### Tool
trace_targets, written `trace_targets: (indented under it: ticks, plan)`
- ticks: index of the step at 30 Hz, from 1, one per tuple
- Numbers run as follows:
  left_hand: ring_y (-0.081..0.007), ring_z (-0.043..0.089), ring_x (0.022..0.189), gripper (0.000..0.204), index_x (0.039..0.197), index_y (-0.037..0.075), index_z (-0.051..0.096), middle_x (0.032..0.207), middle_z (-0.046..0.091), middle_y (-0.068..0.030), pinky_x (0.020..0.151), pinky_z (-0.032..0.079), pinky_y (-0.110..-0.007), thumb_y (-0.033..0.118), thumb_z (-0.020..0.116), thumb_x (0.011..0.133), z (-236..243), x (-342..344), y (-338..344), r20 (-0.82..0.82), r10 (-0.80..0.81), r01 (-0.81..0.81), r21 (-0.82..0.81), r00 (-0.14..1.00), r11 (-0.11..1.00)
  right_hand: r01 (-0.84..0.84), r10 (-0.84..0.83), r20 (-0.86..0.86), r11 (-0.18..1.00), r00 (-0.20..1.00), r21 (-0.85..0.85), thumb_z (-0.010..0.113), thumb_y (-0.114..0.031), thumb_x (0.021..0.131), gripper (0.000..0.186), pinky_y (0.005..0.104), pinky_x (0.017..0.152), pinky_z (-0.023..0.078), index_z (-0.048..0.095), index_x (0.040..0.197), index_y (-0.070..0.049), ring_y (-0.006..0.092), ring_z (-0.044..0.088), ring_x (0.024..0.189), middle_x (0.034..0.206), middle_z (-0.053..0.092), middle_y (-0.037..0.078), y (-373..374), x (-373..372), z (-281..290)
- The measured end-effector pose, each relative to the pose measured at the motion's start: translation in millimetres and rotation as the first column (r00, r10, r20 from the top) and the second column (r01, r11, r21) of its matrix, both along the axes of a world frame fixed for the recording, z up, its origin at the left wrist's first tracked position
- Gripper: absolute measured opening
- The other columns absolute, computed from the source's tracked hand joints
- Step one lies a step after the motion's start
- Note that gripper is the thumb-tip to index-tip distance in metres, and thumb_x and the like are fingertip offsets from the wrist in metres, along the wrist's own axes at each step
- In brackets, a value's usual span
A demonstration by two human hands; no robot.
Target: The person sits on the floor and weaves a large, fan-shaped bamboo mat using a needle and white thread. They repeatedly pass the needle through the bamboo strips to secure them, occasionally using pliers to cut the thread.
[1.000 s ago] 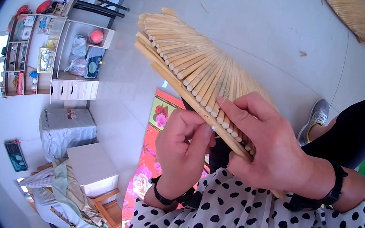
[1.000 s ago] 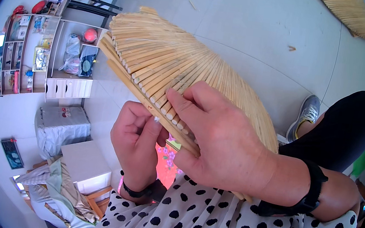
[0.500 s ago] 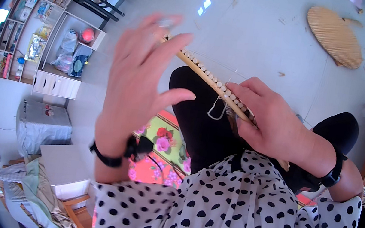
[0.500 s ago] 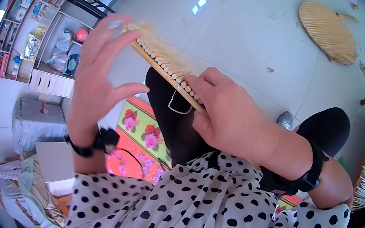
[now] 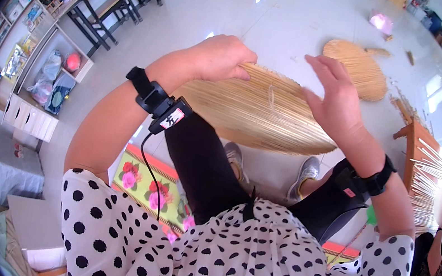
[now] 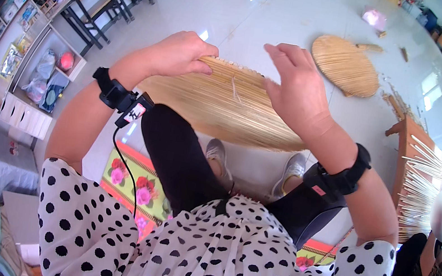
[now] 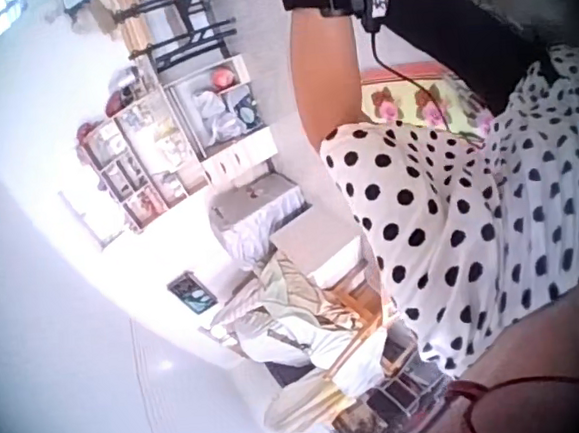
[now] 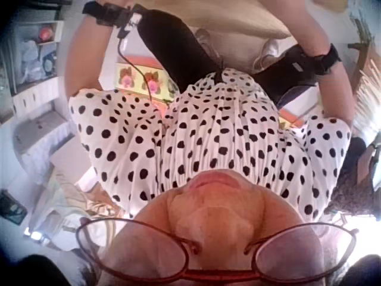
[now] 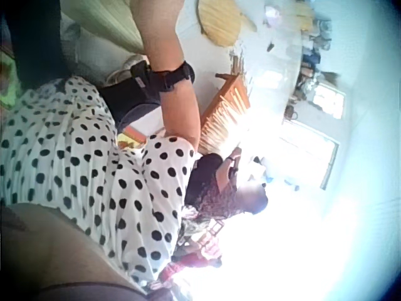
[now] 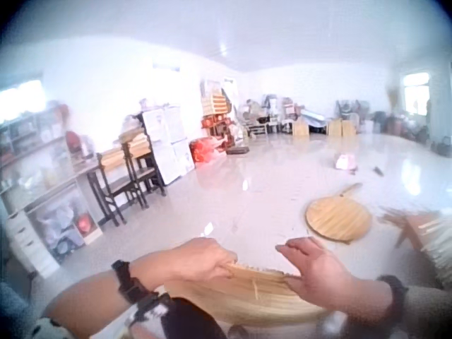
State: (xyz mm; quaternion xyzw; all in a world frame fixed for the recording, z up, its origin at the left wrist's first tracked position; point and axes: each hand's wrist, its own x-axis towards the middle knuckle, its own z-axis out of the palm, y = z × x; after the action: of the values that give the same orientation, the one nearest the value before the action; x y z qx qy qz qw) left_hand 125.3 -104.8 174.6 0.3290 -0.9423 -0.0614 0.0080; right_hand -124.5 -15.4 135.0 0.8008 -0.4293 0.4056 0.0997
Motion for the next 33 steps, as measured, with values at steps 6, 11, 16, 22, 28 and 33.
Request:
trace_targets:
  ticks: [6,11,16,22,28,33]
  plan:
    - [-0.0373,0.063,0.078,0.021,0.094,0.007,0.066,0.08,0.066,-0.0177,0.07,0.049,-0.045,0.024,0.069,0.083,-15.4,-27.9,-15.7,-0.236,0.162,-0.183,-0.071,0.958,0.981,-0.014,-0.027,0.231,0.985,0.972,0.172,0.065,-0.002,0.079,0.023,0.0377,0.071,0.053,0.069,0.101,-0.001,0.0301,0.066,0.077,0.081,0.067,0.013,10.1,-5.1,-0.5]
    - [-0.0384,0.064,0.078,0.021,0.088,0.006,0.063,0.078,0.066,-0.0173,0.07,0.05,-0.047,0.026,0.068,0.084,-40.3,-71.7,-3.2,-0.442,0.336,-0.405,-0.069,0.832,0.912,-0.012,-0.18,0.388,0.896,0.904,0.444,0.064,-0.014,0.084,0.027,0.0363,0.067,0.054,0.067,0.105,0.003,0.0283,0.068,0.071,0.081,0.07,0.017,-11.0,3.2,-17.3]
    - [-0.0395,0.064,0.074,0.019,0.083,0.003,0.062,0.074,0.066,-0.0179,0.064,0.051,-0.048,0.022,0.066,0.085,-85.8,-124.9,6.4,-0.61,0.397,-0.509,-0.012,0.686,0.861,0.156,-0.408,0.376,0.822,0.832,0.548,0.058,-0.027,0.089,0.039,0.0407,0.069,0.054,0.064,0.105,0.008,0.0355,0.068,0.075,0.08,0.069,0.022,-38.1,-0.7,-37.3]
    - [-0.0385,0.066,0.074,0.02,0.082,0.008,0.062,0.076,0.068,-0.0134,0.063,0.051,-0.048,0.026,0.055,0.09,-125.8,-149.8,41.9,-0.622,0.505,-0.539,0.154,0.599,0.828,0.177,-0.487,0.413,0.784,0.769,0.595,0.058,-0.03,0.091,0.042,0.042,0.068,0.054,0.06,0.101,0.011,0.0403,0.068,0.078,0.086,0.067,0.03,-20.7,15.6,-66.3]
    - [-0.0375,0.062,0.096,0.031,0.111,0.003,0.053,0.102,0.063,-0.0174,0.076,0.051,-0.046,0.004,0.058,0.081,-153.9,-158.6,89.8,-0.802,0.308,-0.142,0.275,0.511,0.951,-0.04,-0.477,0.658,0.792,0.583,0.61,0.059,-0.026,0.094,0.039,0.0339,0.067,0.054,0.057,0.11,0.009,0.0255,0.07,0.08,0.089,0.069,0.023,21.5,-6.2,-86.5]
    - [-0.0453,0.04,0.125,0.08,0.145,-0.003,0.023,0.137,0.036,-0.0289,0.101,0.04,-0.046,-0.012,0.055,0.072,-170.5,-152.3,134.2,-0.826,0.204,0.19,0.348,0.525,0.918,-0.109,-0.493,0.738,0.794,0.46,0.598,0.06,-0.021,0.094,0.035,0.0287,0.067,0.053,0.058,0.113,0.009,0.0154,0.068,0.078,0.092,0.07,0.017,57.5,-14.8,-96.5]
